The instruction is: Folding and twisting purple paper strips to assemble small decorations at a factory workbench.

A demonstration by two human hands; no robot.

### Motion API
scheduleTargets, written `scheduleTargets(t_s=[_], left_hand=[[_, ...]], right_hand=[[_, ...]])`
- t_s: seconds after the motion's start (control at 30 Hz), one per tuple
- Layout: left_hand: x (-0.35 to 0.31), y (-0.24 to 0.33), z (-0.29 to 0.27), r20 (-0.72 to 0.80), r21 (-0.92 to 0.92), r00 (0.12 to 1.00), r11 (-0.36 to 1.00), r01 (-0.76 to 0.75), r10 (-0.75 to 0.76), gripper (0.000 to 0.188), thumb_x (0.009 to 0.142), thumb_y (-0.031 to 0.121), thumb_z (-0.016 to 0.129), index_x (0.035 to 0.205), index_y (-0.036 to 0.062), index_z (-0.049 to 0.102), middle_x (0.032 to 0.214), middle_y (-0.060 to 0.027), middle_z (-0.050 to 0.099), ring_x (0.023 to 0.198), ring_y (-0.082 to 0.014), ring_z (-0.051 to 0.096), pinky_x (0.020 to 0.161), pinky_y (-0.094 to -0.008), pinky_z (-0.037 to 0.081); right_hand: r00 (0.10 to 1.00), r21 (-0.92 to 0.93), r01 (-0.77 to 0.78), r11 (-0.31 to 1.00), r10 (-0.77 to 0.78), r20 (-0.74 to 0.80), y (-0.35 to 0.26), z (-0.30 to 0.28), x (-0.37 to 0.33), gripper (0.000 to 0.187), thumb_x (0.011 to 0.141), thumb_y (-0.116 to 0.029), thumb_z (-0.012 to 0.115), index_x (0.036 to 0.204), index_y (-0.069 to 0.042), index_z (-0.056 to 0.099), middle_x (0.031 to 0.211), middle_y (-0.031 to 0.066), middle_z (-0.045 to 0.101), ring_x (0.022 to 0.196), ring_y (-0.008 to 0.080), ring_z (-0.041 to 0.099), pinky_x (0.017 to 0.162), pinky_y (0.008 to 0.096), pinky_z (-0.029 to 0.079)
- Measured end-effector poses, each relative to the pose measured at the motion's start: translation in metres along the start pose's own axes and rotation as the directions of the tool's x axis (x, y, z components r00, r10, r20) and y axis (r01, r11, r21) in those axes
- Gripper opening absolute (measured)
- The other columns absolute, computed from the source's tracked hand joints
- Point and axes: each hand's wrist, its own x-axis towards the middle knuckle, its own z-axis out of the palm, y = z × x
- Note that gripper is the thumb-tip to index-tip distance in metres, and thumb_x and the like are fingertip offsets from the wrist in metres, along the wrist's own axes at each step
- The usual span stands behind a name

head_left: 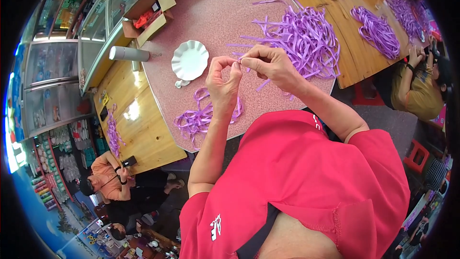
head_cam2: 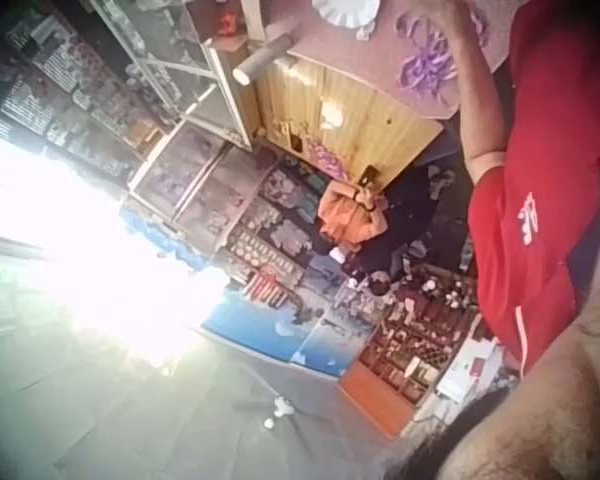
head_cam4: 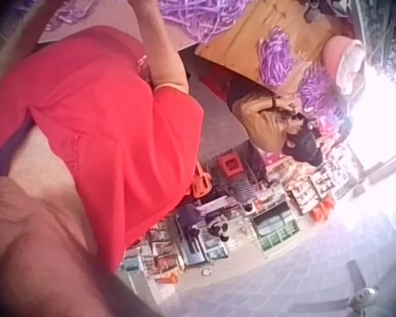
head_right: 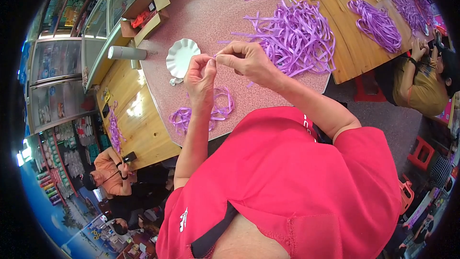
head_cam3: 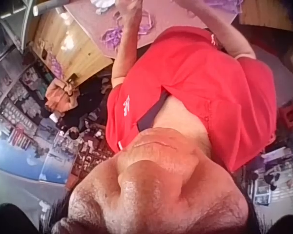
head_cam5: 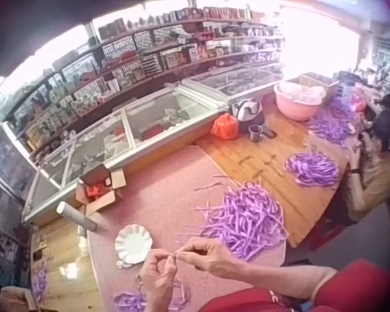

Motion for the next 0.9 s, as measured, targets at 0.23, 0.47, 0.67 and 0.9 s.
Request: scheduleTargets(t_s=[0.23, 0.47, 0.67, 0.9], left_hand=[[-0.002, 0.002, 0.012, -0.033, -0.584, 0.993, 0.808, 0.075, -0.116, 0.009, 0.09, 0.005, 0.061, 0.098, 0.0064, 0.058, 0.095, 0.0021, 0.055, 0.085, -0.0058, 0.049, 0.078, -0.023, 0.041], [-0.003, 0.005, 0.011, 0.0, -0.604, 0.998, 0.795, 0.051, -0.064, 0.007, 0.089, 0.005, 0.059, 0.095, 0.0063, 0.057, 0.098, 0.0003, 0.053, 0.091, -0.0079, 0.048, 0.085, -0.0243, 0.039], [-0.004, 0.003, 0.011, 0.011, -0.594, 0.998, 0.803, 0.055, -0.06, 0.01, 0.087, 0.007, 0.055, 0.096, 0.0025, 0.058, 0.102, -0.0058, 0.056, 0.098, -0.013, 0.05, 0.096, -0.0298, 0.036], [-0.006, 0.009, 0.009, 0.057, -0.528, 0.997, 0.846, 0.075, -0.053, 0.009, 0.088, 0.005, 0.056, 0.097, 0.0036, 0.057, 0.099, -0.0034, 0.056, 0.095, -0.0113, 0.052, 0.088, -0.0279, 0.041]], right_hand=[[0.982, 0.061, -0.187, 0.98, 0.185, 0.029, -0.011, 0.001, 0.0, 0.022, 0.09, -0.016, 0.065, 0.106, -0.003, 0.066, 0.068, -0.0069, 0.051, 0.058, 0.0015, 0.044, 0.05, 0.0197, 0.034], [0.999, -0.173, -0.016, 0.985, 0.021, 0.027, -0.006, -0.002, -0.002, 0.02, 0.088, -0.012, 0.066, 0.105, -0.001, 0.066, 0.073, -0.0087, 0.051, 0.062, -0.0005, 0.041, 0.054, 0.0182, 0.034], [1.0, -0.225, 0.003, 0.974, -0.009, -0.025, -0.015, 0.001, -0.004, 0.015, 0.086, -0.012, 0.071, 0.097, -0.002, 0.07, 0.071, -0.0091, 0.051, 0.061, -0.0012, 0.039, 0.053, 0.0172, 0.032], [0.998, -0.158, -0.052, 0.986, 0.048, -0.03, -0.011, -0.004, -0.003, 0.016, 0.086, -0.012, 0.073, 0.098, -0.002, 0.071, 0.073, -0.0082, 0.058, 0.064, -0.0021, 0.044, 0.053, 0.0159, 0.033]])
